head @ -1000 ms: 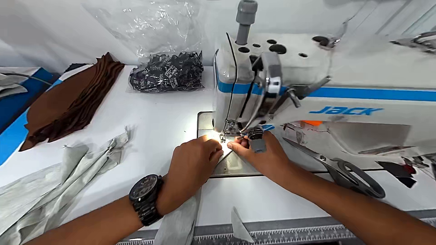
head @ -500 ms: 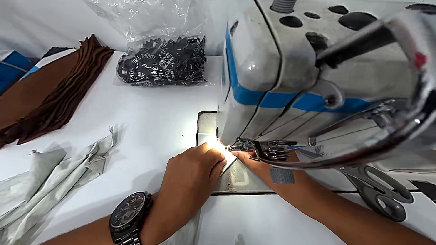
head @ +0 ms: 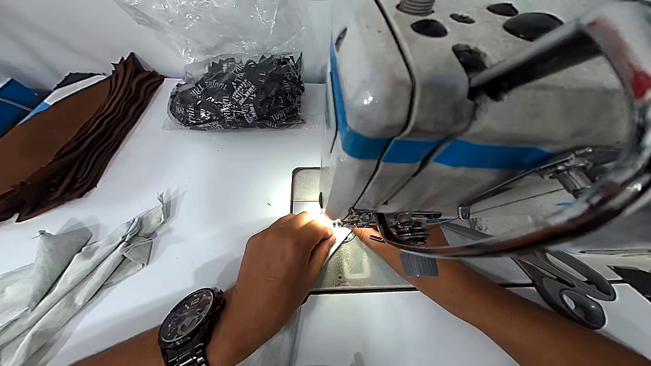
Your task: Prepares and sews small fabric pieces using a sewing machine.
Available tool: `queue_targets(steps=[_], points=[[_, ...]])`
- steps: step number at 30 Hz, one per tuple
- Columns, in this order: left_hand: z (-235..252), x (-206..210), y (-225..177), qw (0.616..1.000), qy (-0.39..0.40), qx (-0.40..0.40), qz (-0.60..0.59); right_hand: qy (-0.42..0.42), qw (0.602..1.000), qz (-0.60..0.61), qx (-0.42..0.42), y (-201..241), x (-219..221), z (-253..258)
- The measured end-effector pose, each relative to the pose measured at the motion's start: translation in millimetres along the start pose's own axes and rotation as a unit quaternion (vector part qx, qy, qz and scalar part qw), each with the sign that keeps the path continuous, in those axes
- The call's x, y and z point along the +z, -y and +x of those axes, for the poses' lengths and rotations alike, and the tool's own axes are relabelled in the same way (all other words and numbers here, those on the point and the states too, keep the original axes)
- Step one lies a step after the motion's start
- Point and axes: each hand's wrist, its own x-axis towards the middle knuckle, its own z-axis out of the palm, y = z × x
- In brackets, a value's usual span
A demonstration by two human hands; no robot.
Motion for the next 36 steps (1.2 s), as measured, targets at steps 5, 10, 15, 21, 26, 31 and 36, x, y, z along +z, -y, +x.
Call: queue_targets(steps=[5,10,15,21,26,31,36], points=[[4.9,-0.6,5.2,1.000,0.007,0.012,0.004,-0.012,1.000,-0.021,-0.010,-3.5,6.7,0.6],[12.4,-1.6,8.7,1.000,0.008,0.008,0.008,-0.040,0.999,-0.002,-0.016,-2.7,5.9,4.0],[18.7,-2.4,8.8,1.000,0.007,-0.010,0.009,-0.084,0.993,0.043,-0.071,-10.3,-7.4,1.6],[24.2,-6.2,3.8,0.999,0.030,-0.045,0.000,-0.072,0.994,-0.078,-0.018,-104.8,-107.6,-97.1],[19.8,-15.0,-18.5,0.994,0.069,-0.085,0.025,-0.060,0.991,-0.122,0.006,-157.1,-104.7,-164.8],[21.5,-4.4,-20.4,0.985,0.077,-0.154,0.000,0.085,0.988,-0.104,0.078,-123.4,-129.9,-173.6],[-40.9,-54.5,-34.0,0.929,-0.019,-0.201,-0.309,0.144,0.963,-0.171,0.152,-71.9,-136.0,-214.9]])
